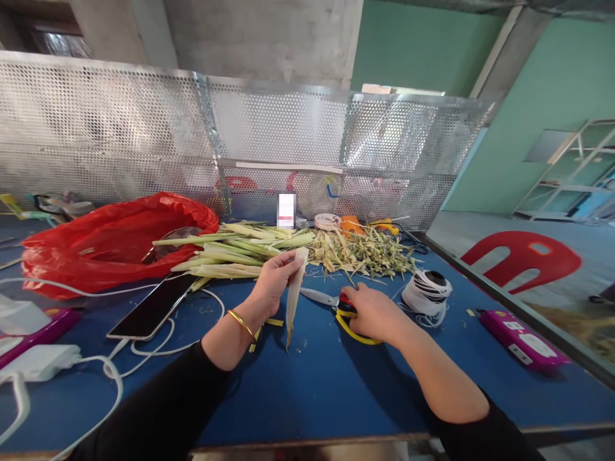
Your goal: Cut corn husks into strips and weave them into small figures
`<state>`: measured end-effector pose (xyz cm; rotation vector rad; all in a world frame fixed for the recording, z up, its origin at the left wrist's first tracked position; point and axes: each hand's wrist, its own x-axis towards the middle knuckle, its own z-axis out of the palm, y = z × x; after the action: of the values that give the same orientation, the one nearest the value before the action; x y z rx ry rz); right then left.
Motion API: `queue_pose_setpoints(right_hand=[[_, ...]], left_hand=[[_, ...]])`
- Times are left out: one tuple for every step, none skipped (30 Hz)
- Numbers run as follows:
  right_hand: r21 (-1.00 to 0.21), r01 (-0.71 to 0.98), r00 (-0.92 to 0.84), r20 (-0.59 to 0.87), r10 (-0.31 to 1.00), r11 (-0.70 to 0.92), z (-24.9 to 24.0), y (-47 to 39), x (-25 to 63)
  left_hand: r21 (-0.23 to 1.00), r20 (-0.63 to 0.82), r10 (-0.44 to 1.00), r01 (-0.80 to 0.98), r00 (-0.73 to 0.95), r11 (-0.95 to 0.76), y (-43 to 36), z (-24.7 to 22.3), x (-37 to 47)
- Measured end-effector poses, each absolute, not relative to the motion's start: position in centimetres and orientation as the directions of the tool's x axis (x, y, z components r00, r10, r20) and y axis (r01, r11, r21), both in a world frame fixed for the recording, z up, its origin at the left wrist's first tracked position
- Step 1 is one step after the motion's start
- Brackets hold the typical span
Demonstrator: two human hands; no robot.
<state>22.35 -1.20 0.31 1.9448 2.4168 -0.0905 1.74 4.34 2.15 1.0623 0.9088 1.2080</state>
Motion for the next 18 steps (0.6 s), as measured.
queue_pose_setpoints(right_hand=[[-0.04,0.979,-0.203,-0.063,0.977,0.201,0.3,-1.1,22.4],[-0.075,0.978,-0.201,-0.057,0.978,0.196,0.3,-0.9,22.5],[-0.134,0.971,-0.207,-0.05,0.977,0.199,0.3,-0.8,22.6],[-0.221,0.954,-0.216,-0.039,0.976,0.202,0.3,-0.6,22.7],[-0.337,0.921,-0.214,-0.023,0.977,0.194,0.4,-0.4,22.9],[-0.48,0.861,-0.191,-0.004,0.982,0.165,0.4,-0.1,23.2],[-0.637,0.762,-0.151,0.002,0.988,0.118,0.5,0.1,23.5],[-0.783,0.619,-0.108,-0.005,0.994,0.063,0.6,0.3,23.7],[-0.894,0.448,-0.073,-0.024,0.997,0.011,0.6,0.4,24.0],[-0.961,0.274,-0.058,-0.045,0.997,-0.028,0.8,0.4,24.2],[-0.992,0.118,-0.069,-0.056,0.996,-0.048,0.9,0.4,24.4],[-0.999,-0.003,-0.102,-0.052,0.993,-0.052,1.0,0.2,24.5],[-0.995,-0.084,-0.145,-0.037,0.989,-0.05,1.2,0.0,24.6],[-0.991,-0.128,-0.191,-0.02,0.981,-0.045,1.3,-0.3,24.6],[-0.989,-0.141,-0.242,-0.004,0.97,-0.039,1.4,-0.6,24.6],[-0.991,-0.13,-0.298,0.009,0.954,-0.031,1.5,-0.9,24.5],[-0.995,-0.1,-0.358,0.01,0.934,-0.027,1.7,-1.2,24.5],[-0.998,-0.06,-0.411,0.002,0.912,-0.025,1.7,-1.5,24.5]], left_hand=[[0.96,-0.002,0.986,-0.276,0.166,0.049,4.3,2.2,1.7],[0.957,-0.011,0.982,-0.283,0.189,0.066,4.2,2.3,1.7],[0.954,-0.02,0.976,-0.289,0.215,0.083,4.2,2.4,1.7],[0.95,-0.028,0.97,-0.295,0.24,0.1,4.1,2.5,1.6],[0.947,-0.035,0.965,-0.301,0.259,0.115,4.1,2.6,1.6],[0.943,-0.038,0.962,-0.309,0.271,0.125,4.1,2.8,1.5],[0.94,-0.038,0.961,-0.318,0.274,0.128,4.1,2.9,1.4],[0.937,-0.036,0.963,-0.325,0.267,0.125,4.1,3.0,1.4],[0.938,-0.035,0.968,-0.327,0.249,0.118,4.2,3.1,1.3],[0.942,-0.035,0.973,-0.318,0.226,0.108,4.2,3.1,1.3],[0.949,-0.033,0.979,-0.301,0.199,0.093,4.3,3.2,1.3],[0.958,-0.029,0.985,-0.276,0.172,0.077,4.3,3.2,1.2],[0.967,-0.02,0.989,-0.249,0.148,0.057,4.4,3.2,1.2],[0.974,-0.005,0.992,-0.224,0.127,0.034,4.4,3.2,1.2],[0.979,0.014,0.994,-0.205,0.108,0.008,4.5,3.2,1.2],[0.982,0.035,0.996,-0.191,0.088,-0.017,4.5,3.1,1.2],[0.983,0.052,0.996,-0.181,0.068,-0.039,4.6,3.1,1.1],[0.983,0.064,0.997,-0.177,0.049,-0.055,4.7,3.0,1.1]])
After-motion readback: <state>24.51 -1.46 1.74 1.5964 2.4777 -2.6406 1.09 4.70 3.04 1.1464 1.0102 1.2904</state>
